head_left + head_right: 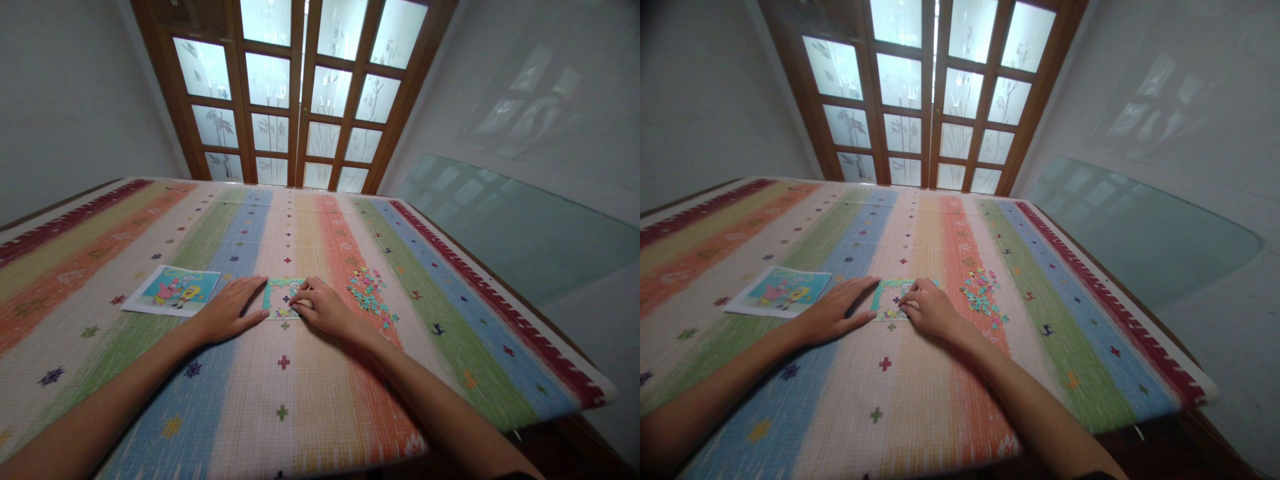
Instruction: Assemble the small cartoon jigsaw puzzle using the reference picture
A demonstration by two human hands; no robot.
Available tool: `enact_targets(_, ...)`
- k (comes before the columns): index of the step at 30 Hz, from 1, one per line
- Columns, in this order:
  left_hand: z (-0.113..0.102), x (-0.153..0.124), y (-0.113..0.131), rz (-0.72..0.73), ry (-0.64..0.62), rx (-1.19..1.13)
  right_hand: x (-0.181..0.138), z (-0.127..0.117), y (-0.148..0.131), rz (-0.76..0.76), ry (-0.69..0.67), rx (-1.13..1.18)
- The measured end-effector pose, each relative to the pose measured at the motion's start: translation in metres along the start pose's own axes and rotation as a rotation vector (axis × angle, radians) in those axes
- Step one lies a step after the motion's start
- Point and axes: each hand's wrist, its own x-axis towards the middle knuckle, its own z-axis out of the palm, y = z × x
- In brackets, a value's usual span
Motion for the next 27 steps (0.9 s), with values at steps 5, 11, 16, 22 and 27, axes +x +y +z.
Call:
enact_targets(5,-0.0008,-0.0001,0.0012,-0.006,-0.005,-0.003,0.0027,0.0003,0.0006,-0.006,0.02,0.044)
enact_targets(11,-0.0003,-0.0002,-0.0004,-0.008,-0.008,-0.013,0.0041,0.0021,0.0024,0.002,0.034,0.055)
enact_targets(16,-0.0005,0.0,-0.0006,-0.01,-0.007,-0.007,0.0054,0.0024,0.004,-0.001,0.028,0.063)
enact_targets(22,-0.0005,-0.0003,-0.0009,-0.017,-0.017,-0.003,0.0067,0.0013,0.0057,-0.039,-0.003,0.032)
enact_targets(27,0.0014,-0.0007,-0.0021,-0.018,-0.016,-0.002,0.0053,-0.0002,0.0055,-0.037,-0.013,0.011)
